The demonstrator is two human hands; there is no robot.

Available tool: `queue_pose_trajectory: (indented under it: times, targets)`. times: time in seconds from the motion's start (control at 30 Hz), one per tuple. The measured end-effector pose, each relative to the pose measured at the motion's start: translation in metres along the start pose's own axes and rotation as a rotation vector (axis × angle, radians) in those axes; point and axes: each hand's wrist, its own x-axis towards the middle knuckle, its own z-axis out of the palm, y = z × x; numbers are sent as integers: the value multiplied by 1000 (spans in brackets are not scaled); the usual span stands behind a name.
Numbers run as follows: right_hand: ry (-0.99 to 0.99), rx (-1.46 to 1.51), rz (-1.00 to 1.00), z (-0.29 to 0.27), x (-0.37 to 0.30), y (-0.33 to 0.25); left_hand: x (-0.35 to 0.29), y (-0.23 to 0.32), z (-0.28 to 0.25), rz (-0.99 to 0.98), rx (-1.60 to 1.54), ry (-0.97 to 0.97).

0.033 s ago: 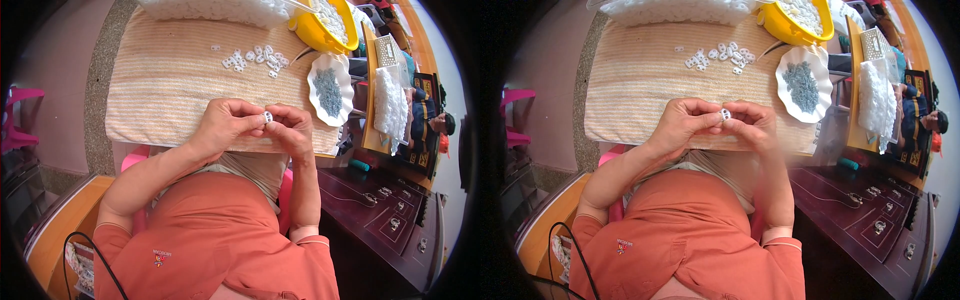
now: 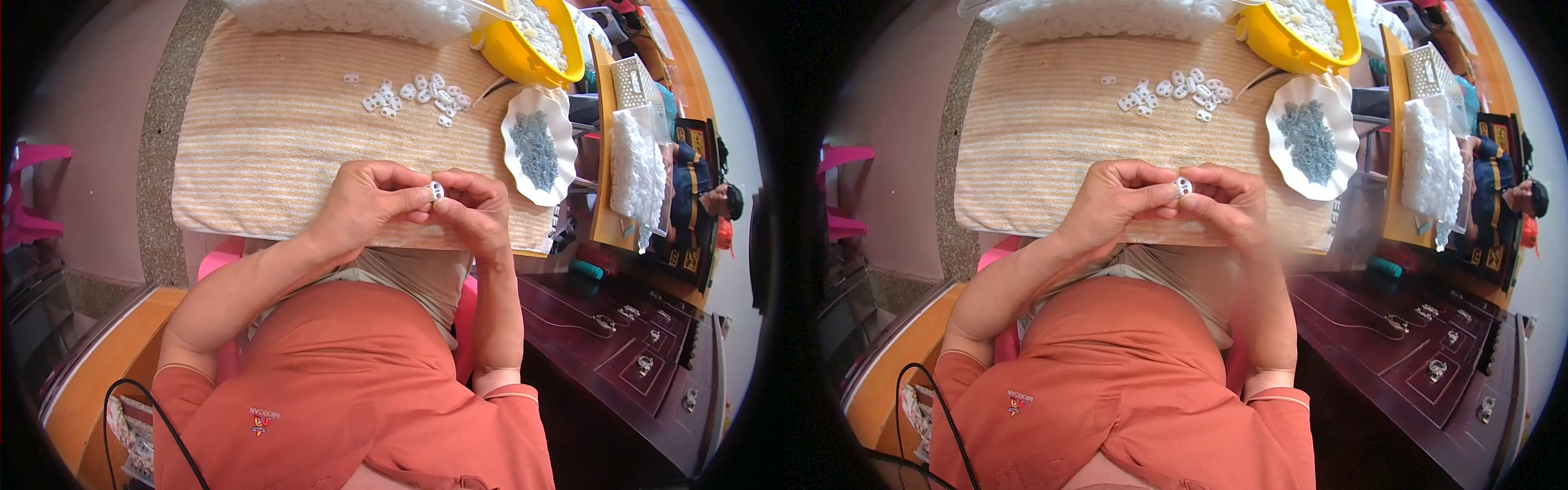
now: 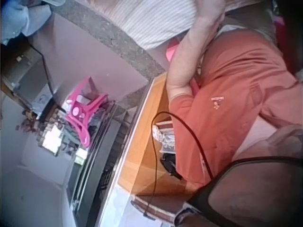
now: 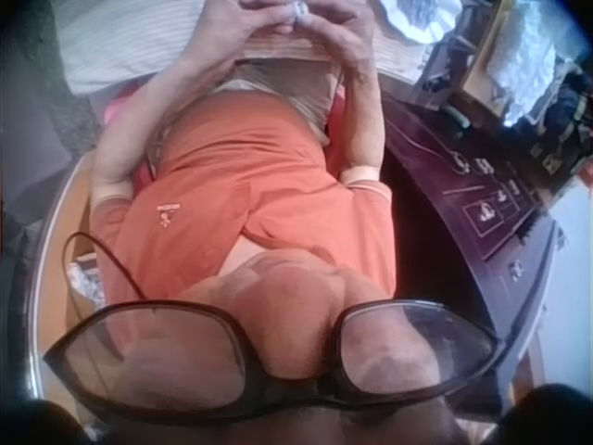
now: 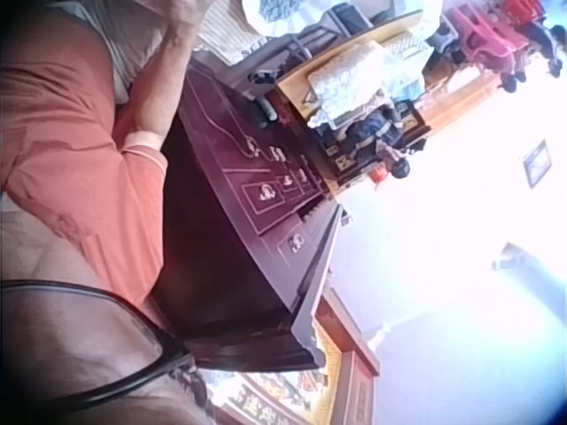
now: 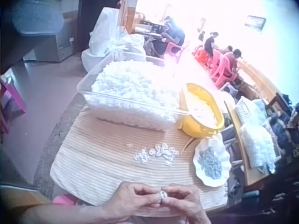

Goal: The recorder is manually assembling small white plastic components by fitting them together at a workbench.

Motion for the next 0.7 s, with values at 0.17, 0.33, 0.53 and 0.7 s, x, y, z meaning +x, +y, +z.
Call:
queue_pose_trajectory:
  times: [0.17, 0.33, 0.53, 0.7]
  targets:
    - [-5, 23, -13, 0, -1, 1, 1, 1, 0, 0, -4, -18]
    - [-17, 31, -49, 3, -2, -2, 0, 2, -1, 3, 8, -44]
    - [-26, 52, -57, -1, -2, 0, 2, 4, 0, 11, 1, -84]
    - [-13, 24, -108, 1, 0, -2, 6, 7, 4, 17, -66, -143]
